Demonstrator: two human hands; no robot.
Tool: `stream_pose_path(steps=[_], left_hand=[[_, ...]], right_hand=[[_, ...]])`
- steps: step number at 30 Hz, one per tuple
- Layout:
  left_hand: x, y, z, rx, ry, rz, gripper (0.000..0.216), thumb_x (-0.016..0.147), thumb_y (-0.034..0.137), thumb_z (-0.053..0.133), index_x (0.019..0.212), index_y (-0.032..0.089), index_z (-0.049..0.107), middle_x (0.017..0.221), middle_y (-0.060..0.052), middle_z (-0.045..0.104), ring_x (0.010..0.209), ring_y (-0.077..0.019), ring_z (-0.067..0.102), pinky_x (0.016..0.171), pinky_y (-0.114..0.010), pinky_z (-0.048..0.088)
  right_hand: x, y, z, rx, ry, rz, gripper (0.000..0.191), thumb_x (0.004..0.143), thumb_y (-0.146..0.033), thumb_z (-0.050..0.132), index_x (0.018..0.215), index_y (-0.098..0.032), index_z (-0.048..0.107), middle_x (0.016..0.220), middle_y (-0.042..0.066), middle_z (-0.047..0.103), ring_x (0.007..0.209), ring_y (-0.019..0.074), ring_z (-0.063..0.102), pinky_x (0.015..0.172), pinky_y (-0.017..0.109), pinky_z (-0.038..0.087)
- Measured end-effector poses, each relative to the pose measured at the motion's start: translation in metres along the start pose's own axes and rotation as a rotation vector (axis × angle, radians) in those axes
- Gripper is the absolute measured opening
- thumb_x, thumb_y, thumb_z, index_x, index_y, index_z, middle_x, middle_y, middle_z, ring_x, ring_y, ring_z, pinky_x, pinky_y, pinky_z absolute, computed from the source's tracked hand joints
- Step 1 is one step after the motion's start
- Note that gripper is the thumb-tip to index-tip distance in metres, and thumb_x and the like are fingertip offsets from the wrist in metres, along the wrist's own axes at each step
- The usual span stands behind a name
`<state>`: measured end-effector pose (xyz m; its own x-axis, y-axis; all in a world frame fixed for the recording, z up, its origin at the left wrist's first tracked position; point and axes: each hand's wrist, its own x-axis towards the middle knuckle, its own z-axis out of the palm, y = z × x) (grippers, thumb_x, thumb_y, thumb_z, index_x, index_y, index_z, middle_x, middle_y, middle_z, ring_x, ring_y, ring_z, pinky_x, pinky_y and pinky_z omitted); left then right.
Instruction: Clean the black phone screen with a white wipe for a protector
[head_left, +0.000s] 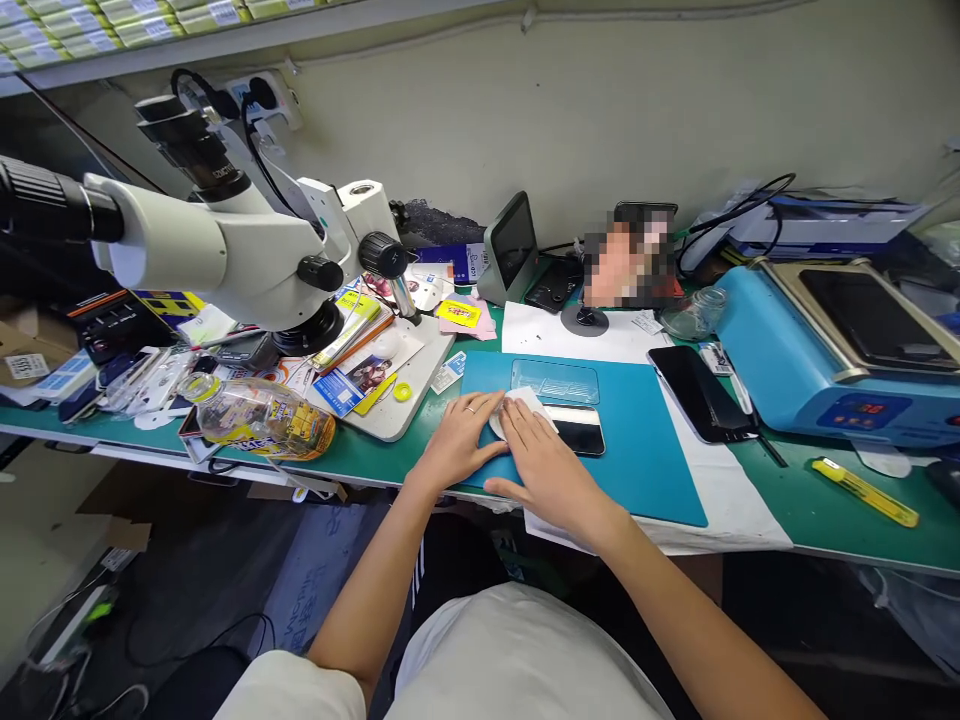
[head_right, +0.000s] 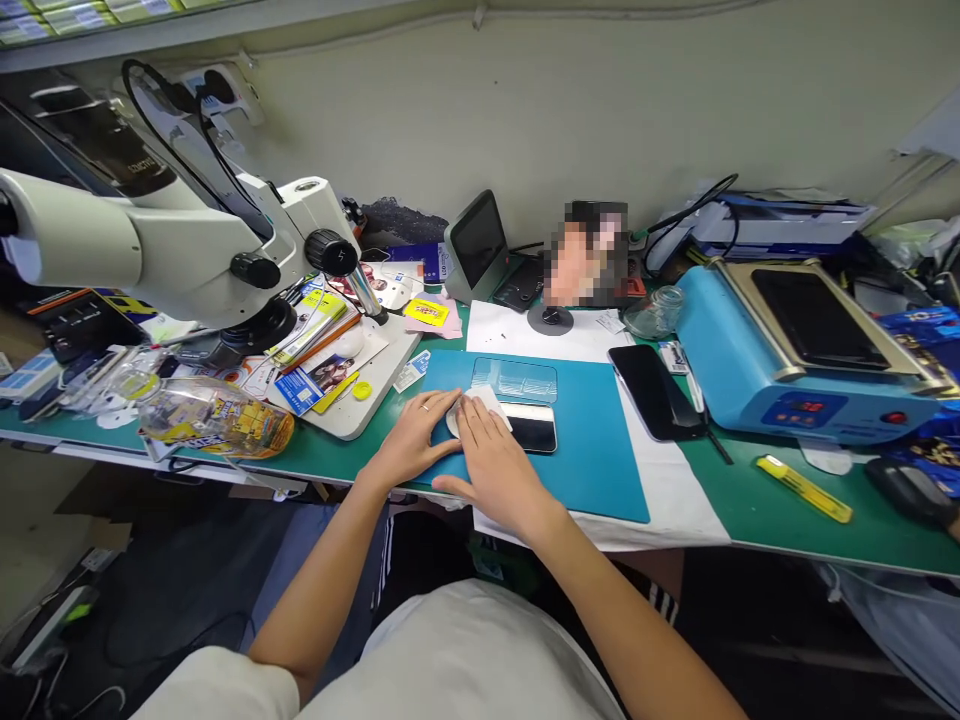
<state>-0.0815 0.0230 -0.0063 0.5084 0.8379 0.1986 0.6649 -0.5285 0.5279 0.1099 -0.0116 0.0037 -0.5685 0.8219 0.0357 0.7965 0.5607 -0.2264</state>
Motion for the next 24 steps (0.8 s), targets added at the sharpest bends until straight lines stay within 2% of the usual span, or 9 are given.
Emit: stream_pose_path(steps=[5,8,11,15,18,21,24], left_hand=[[-0.001,-0.001,-0.004,-0.02,-0.021,0.002,0.069,0.094,0.039,0.067,0.155,0.024,0.038,0.151,-0.009,0.054,0.139,-0.0305,0.045,0.118,-0.049,0.036],[0.0,-0.001,-0.005,-0.027,-0.035,0.0,0.066,0.095,0.039,0.065,0.154,0.025,0.04,0.152,-0.008,0.053,0.14,-0.0312,0.044,0.118,-0.05,0.036],[0.001,0.0,-0.004,-0.033,-0.04,-0.006,0.065,0.095,0.039,0.065,0.154,0.026,0.04,0.151,-0.008,0.054,0.139,-0.0318,0.044,0.117,-0.051,0.036],[0.001,0.001,-0.005,-0.034,-0.04,-0.002,0.07,0.096,0.039,0.064,0.157,0.025,0.034,0.149,-0.009,0.056,0.138,-0.0329,0.044,0.116,-0.051,0.035],[0.001,0.001,-0.006,-0.07,-0.037,-0.004,0.062,0.103,0.038,0.05,0.16,0.024,0.028,0.148,-0.008,0.057,0.137,-0.0305,0.046,0.116,-0.05,0.035],[0.001,0.0,-0.005,-0.11,-0.002,-0.022,0.053,0.108,0.037,0.033,0.159,0.023,0.03,0.149,-0.009,0.056,0.135,-0.0268,0.048,0.115,-0.047,0.036],[0.0,-0.003,-0.004,-0.111,0.033,-0.04,0.052,0.109,0.039,0.029,0.157,0.02,0.035,0.15,-0.012,0.054,0.135,-0.026,0.049,0.115,-0.046,0.038]], right_hand=[[-0.042,0.019,0.0,-0.024,0.018,-0.033,0.091,0.098,-0.066,0.04,0.165,-0.013,0.006,0.168,0.017,0.023,0.155,0.0308,0.023,0.123,0.053,0.032],[-0.068,0.037,-0.003,-0.052,0.035,0.065,0.089,0.101,-0.061,0.041,0.164,-0.019,-0.006,0.17,0.014,0.02,0.155,0.0314,0.024,0.121,0.053,0.035],[-0.077,0.044,-0.003,-0.089,0.034,0.146,0.09,0.101,-0.059,0.039,0.163,-0.018,-0.011,0.17,0.016,0.016,0.155,0.0328,0.023,0.121,0.055,0.036],[-0.058,0.037,-0.002,-0.127,0.039,0.149,0.103,0.097,-0.068,0.039,0.161,-0.009,-0.014,0.169,0.024,0.013,0.155,0.0383,0.018,0.12,0.059,0.033],[-0.029,0.028,-0.002,-0.1,0.011,0.082,0.105,0.095,-0.073,0.038,0.163,-0.006,-0.006,0.168,0.025,0.015,0.156,0.0382,0.016,0.122,0.057,0.031],[-0.001,0.017,-0.001,-0.056,0.003,-0.017,0.105,0.093,-0.076,0.037,0.163,-0.006,0.003,0.168,0.024,0.016,0.156,0.0369,0.014,0.124,0.057,0.026],[0.014,0.006,0.005,-0.023,0.038,-0.072,0.106,0.092,-0.077,0.036,0.163,-0.004,0.008,0.168,0.025,0.017,0.156,0.037,0.014,0.124,0.057,0.024]])
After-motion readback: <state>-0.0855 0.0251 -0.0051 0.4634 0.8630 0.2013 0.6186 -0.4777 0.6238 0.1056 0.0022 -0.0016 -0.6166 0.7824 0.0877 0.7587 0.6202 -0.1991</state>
